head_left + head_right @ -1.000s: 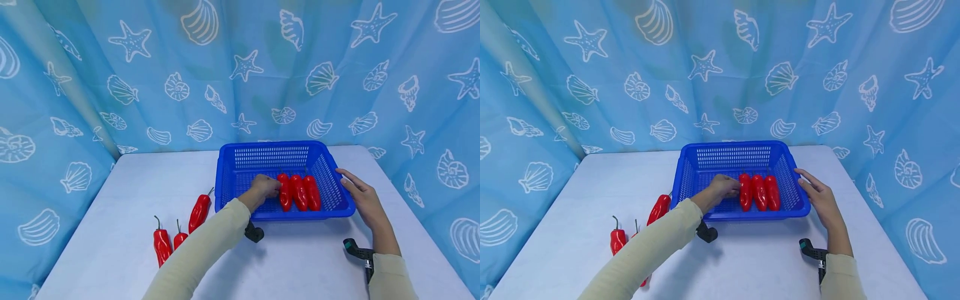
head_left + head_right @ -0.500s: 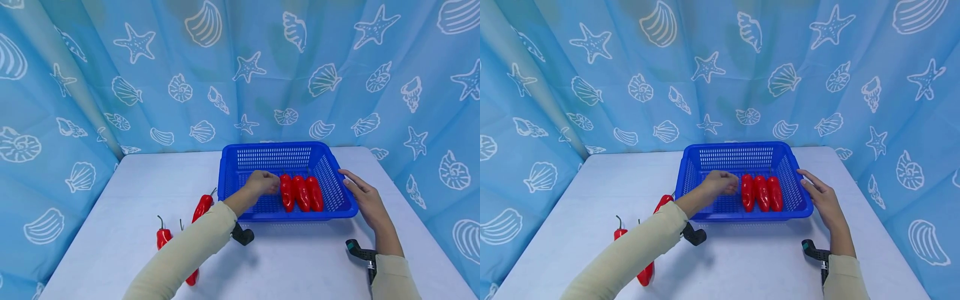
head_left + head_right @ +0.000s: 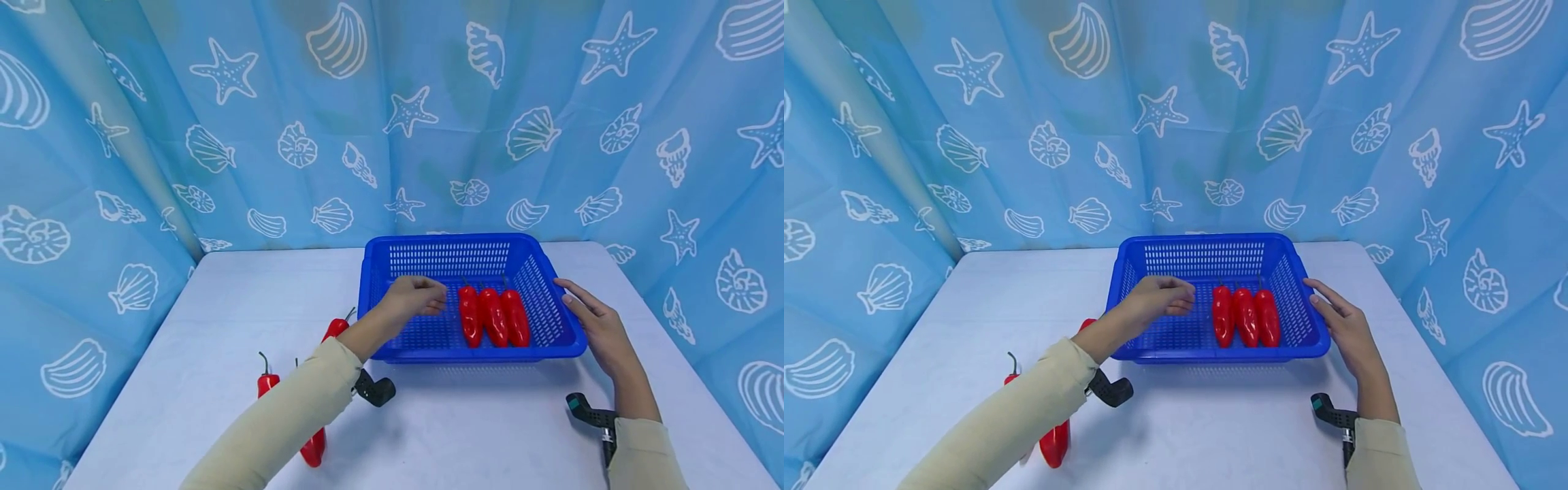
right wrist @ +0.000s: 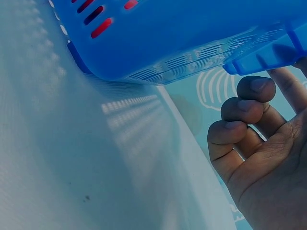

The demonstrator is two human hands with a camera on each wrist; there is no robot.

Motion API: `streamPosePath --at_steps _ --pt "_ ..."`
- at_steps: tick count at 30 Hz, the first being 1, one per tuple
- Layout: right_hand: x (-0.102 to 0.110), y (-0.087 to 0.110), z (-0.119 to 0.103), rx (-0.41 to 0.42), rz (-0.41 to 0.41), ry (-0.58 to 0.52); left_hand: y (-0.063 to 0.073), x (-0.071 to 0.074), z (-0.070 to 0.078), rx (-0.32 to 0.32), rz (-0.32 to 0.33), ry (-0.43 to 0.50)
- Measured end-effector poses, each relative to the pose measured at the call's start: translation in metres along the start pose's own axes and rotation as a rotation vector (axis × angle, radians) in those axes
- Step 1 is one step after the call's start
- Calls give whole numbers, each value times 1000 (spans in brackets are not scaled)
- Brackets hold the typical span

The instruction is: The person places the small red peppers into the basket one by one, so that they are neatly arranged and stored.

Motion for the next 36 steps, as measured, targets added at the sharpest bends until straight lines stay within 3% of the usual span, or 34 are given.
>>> streamPosePath --at_steps 10,22,36 --pt "0 -1 0 -12 -5 -5 17 22 2 -53 23 -5" --pt "-1 -1 -1 -39 -14 -41 38 48 8 -117 -21 16" --pt "-2 -3 2 -43 -11 -33 56 81 5 -108 78 20"
Point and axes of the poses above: each hand's wrist, its own y-axis away from the middle knuckle, its own x-axis out of the back of the hand, z = x × y, the point moved 2 cm from there along -y, towards the middle knuckle, and after that the axes turned 7 degrees about y, right-handed, at the moved point
